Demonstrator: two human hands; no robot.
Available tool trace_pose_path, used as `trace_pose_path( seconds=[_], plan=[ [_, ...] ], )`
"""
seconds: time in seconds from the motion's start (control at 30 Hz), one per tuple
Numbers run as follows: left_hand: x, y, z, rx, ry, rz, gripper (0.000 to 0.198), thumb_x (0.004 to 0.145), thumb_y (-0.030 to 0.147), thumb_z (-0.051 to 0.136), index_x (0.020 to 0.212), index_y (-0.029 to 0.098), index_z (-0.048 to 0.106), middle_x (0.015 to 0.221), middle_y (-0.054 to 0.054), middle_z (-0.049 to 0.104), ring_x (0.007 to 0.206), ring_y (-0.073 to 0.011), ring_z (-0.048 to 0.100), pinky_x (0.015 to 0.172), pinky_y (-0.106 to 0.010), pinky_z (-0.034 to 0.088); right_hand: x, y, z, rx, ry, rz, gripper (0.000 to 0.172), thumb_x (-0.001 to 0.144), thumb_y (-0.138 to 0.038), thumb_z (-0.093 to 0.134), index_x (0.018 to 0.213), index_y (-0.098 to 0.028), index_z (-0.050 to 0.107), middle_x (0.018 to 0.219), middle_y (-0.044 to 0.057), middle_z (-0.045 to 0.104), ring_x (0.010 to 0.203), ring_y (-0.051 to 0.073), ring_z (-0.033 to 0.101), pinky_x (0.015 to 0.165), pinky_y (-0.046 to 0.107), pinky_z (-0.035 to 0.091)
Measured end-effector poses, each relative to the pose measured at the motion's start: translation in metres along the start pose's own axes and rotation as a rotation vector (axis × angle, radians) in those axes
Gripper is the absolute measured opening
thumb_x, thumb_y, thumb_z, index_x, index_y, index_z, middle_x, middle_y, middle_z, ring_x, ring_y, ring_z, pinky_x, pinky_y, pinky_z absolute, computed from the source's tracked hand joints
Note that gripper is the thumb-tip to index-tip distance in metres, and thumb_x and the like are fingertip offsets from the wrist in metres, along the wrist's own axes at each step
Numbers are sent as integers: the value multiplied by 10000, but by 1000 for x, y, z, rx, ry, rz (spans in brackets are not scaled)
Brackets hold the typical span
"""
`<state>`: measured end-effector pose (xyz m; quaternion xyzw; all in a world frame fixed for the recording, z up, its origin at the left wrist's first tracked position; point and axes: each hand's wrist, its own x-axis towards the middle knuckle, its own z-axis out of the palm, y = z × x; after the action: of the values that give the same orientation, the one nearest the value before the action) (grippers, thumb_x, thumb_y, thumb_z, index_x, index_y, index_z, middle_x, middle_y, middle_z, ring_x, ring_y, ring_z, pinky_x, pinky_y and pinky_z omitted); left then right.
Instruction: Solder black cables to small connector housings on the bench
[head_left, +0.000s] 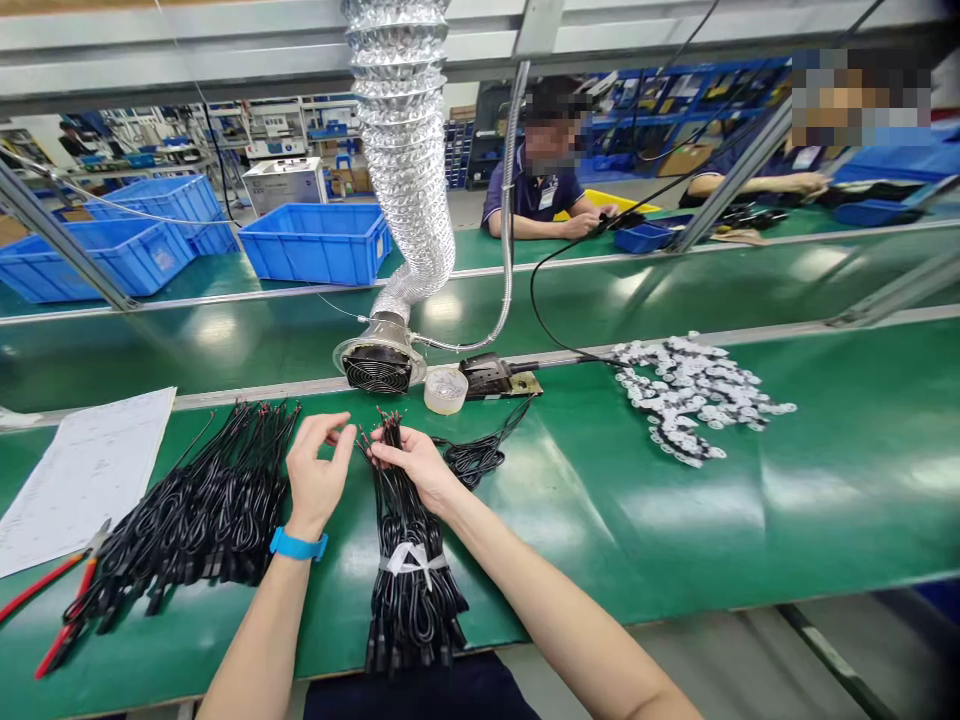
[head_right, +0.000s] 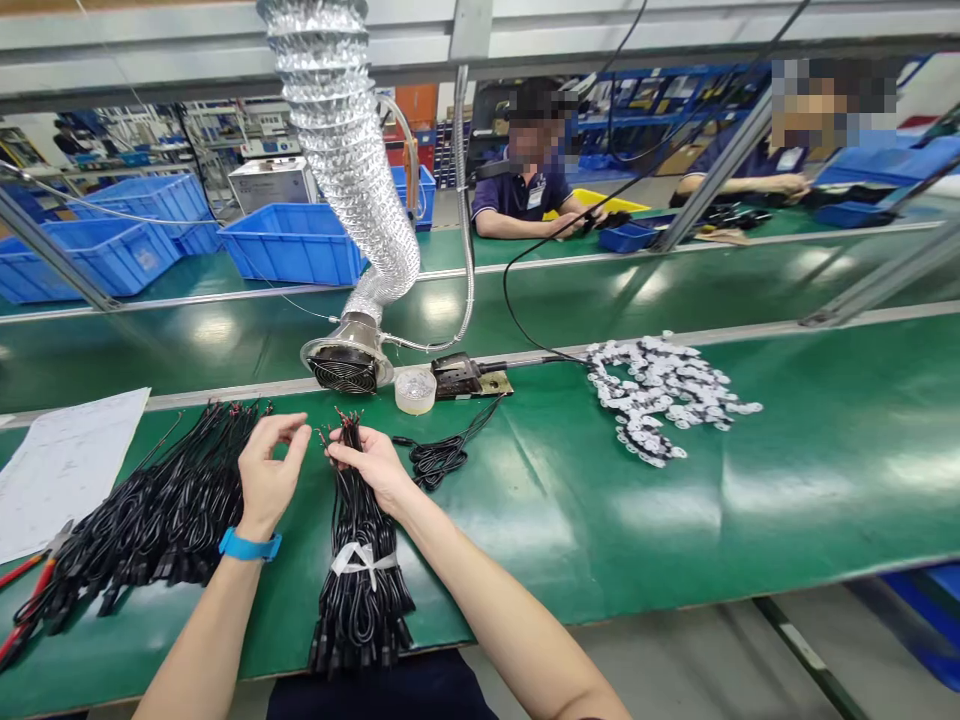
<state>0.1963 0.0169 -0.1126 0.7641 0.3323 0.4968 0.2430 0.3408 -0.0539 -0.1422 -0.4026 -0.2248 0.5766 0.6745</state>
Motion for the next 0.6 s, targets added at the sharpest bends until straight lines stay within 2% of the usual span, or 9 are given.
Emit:
trace_pose_path(
  seconds=[0.07, 0.13, 0.27, 0.33, 0.4, 0.47, 0.53, 0.6],
  plan=[
    [-3, 5, 2, -14, -125, 53, 135, 905, 303, 683, 997, 220, 735, 930, -33, 685, 798, -153, 632, 739, -287, 534, 0, 0, -1, 14, -6, -24, 424, 577, -348, 938, 898, -160, 734, 771, 0, 711, 665, 106, 591, 673, 250, 441],
    [-6, 7, 5, -6, -155, 89, 114, 902, 290, 690, 982, 221, 736, 912, -30, 682, 796, -150, 632, 725, -280, 533, 0, -1, 0, 8, 1, -60, 414, 578, -343, 936, 893, -163, 736, 776, -11, 697, 660, 99, 573, 660, 245, 438],
    [-8, 2, 7, 57, -118, 158, 85, 923, 258, 649, 926, 216, 724, 907, -35, 651, 814, -148, 629, 708, -268, 525, -1, -2, 2, -47, 38, -82, 424, 564, -351, 935, 884, -160, 731, 699, -27, 663, 628, 104, 553, 639, 253, 439],
    [-7, -2, 7, 159, -96, 160, 89, 920, 231, 630, 870, 206, 699, 877, -32, 635, 794, -151, 621, 704, -274, 515, -1, -2, 3, -59, 52, -81, 427, 589, -379, 919, 900, -157, 728, 707, -13, 674, 649, 118, 576, 655, 264, 453],
    [-7, -5, 7, 297, -61, 153, 81, 900, 206, 629, 833, 199, 676, 872, -38, 630, 820, -176, 620, 753, -310, 511, -1, -1, 3, -55, 58, -83, 417, 641, -426, 882, 920, -154, 734, 767, 10, 693, 687, 129, 595, 682, 277, 472],
    [-7, -4, 8, 345, -38, 139, 42, 889, 221, 646, 881, 199, 680, 925, -55, 641, 906, -211, 628, 839, -356, 507, 0, 0, 4, -71, 53, -97, 400, 697, -458, 834, 941, -153, 747, 808, 17, 695, 690, 124, 584, 697, 282, 481],
    [-7, 0, 11, 231, -79, 87, 130, 898, 274, 661, 1006, 207, 689, 1001, -63, 658, 964, -219, 637, 885, -368, 512, 0, 1, 4, -108, 25, -127, 381, 737, -464, 799, 961, -157, 760, 818, 14, 697, 681, 119, 566, 712, 284, 482],
    [-8, 4, 15, 53, -147, -6, 203, 912, 319, 659, 1085, 217, 686, 1032, -54, 672, 903, -188, 654, 838, -334, 536, 0, 3, 3, -137, -7, -171, 365, 754, -455, 792, 974, -166, 767, 860, 22, 719, 727, 137, 589, 761, 295, 490]
  ],
)
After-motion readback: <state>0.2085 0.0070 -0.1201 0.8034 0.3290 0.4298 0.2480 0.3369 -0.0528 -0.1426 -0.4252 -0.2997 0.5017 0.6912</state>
